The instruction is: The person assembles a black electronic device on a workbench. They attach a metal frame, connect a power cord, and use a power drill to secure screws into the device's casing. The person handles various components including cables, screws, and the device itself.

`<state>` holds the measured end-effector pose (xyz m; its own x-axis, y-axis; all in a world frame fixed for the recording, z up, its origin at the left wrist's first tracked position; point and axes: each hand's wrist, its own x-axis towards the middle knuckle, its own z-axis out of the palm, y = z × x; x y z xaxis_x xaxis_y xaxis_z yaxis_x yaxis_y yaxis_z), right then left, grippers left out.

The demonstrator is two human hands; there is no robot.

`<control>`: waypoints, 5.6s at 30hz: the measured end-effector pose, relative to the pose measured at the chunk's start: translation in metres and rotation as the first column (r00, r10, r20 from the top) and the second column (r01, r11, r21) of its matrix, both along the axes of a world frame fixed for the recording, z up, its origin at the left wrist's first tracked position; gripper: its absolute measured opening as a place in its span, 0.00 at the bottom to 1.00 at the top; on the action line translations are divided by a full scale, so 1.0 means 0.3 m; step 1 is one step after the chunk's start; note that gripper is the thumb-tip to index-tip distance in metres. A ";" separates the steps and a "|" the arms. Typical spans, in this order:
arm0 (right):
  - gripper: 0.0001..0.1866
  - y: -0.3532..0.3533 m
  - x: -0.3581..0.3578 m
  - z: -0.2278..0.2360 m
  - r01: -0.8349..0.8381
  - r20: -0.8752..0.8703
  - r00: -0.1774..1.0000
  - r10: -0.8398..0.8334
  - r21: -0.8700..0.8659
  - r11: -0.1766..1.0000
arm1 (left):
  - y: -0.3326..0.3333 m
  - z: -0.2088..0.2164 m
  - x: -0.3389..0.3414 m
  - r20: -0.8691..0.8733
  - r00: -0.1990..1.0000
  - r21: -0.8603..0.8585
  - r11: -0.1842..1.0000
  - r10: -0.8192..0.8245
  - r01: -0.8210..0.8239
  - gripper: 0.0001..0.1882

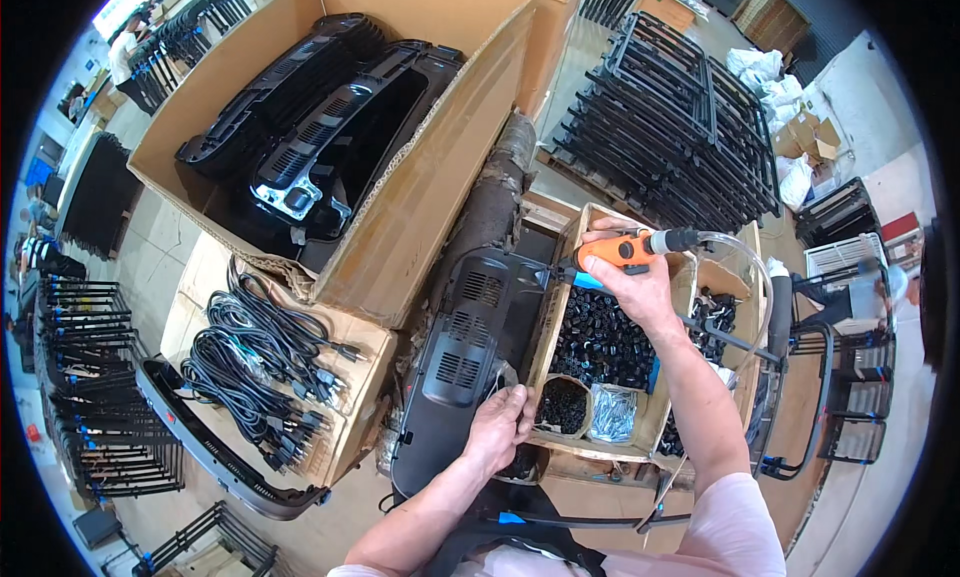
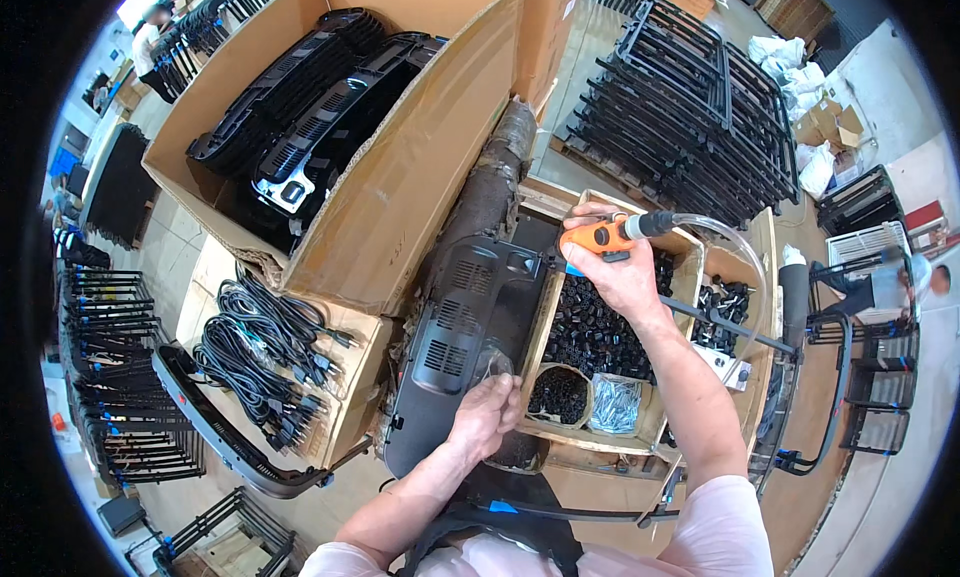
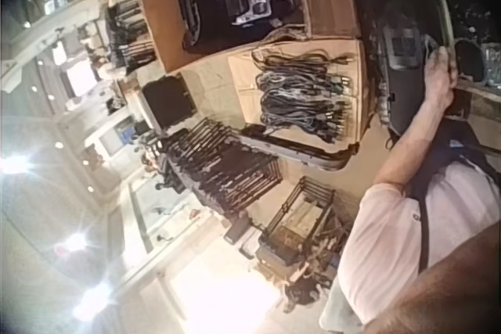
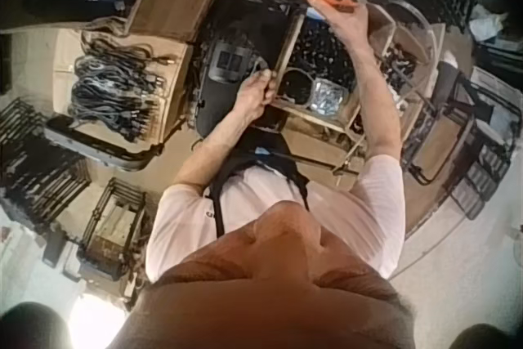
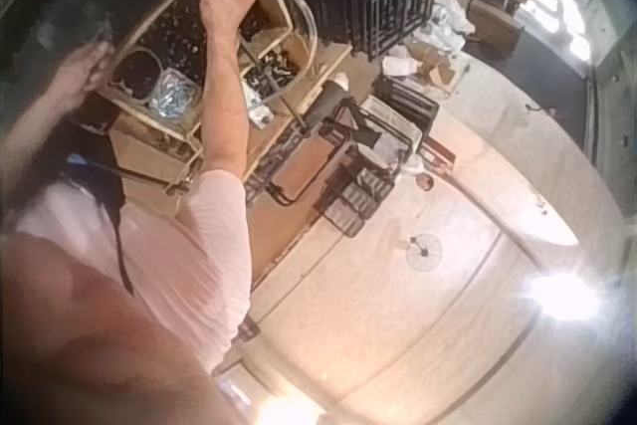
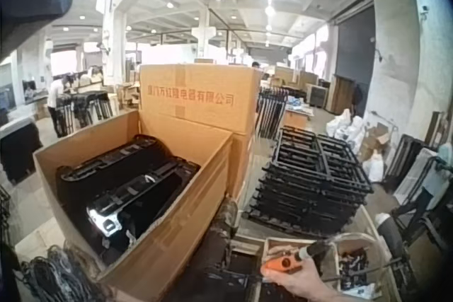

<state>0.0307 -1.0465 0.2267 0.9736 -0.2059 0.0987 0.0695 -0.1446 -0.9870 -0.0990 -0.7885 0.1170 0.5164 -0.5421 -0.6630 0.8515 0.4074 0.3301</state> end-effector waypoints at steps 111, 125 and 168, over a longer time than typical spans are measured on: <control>0.27 0.165 0.229 -0.025 -0.273 -0.063 0.961 0.268 -0.074 0.959 | -0.165 0.075 0.299 0.004 0.988 -0.095 0.984 0.152 -0.151 0.16; 0.17 0.191 0.267 -0.035 -0.312 -0.006 0.948 0.318 -0.216 0.925 | -0.096 0.046 0.215 0.012 0.980 -0.047 0.979 0.199 -0.199 0.16; 0.29 0.489 0.167 0.022 -0.299 -0.057 0.953 0.298 -0.025 0.954 | 0.054 0.067 0.219 -0.351 0.843 -0.220 0.839 0.408 -0.497 0.16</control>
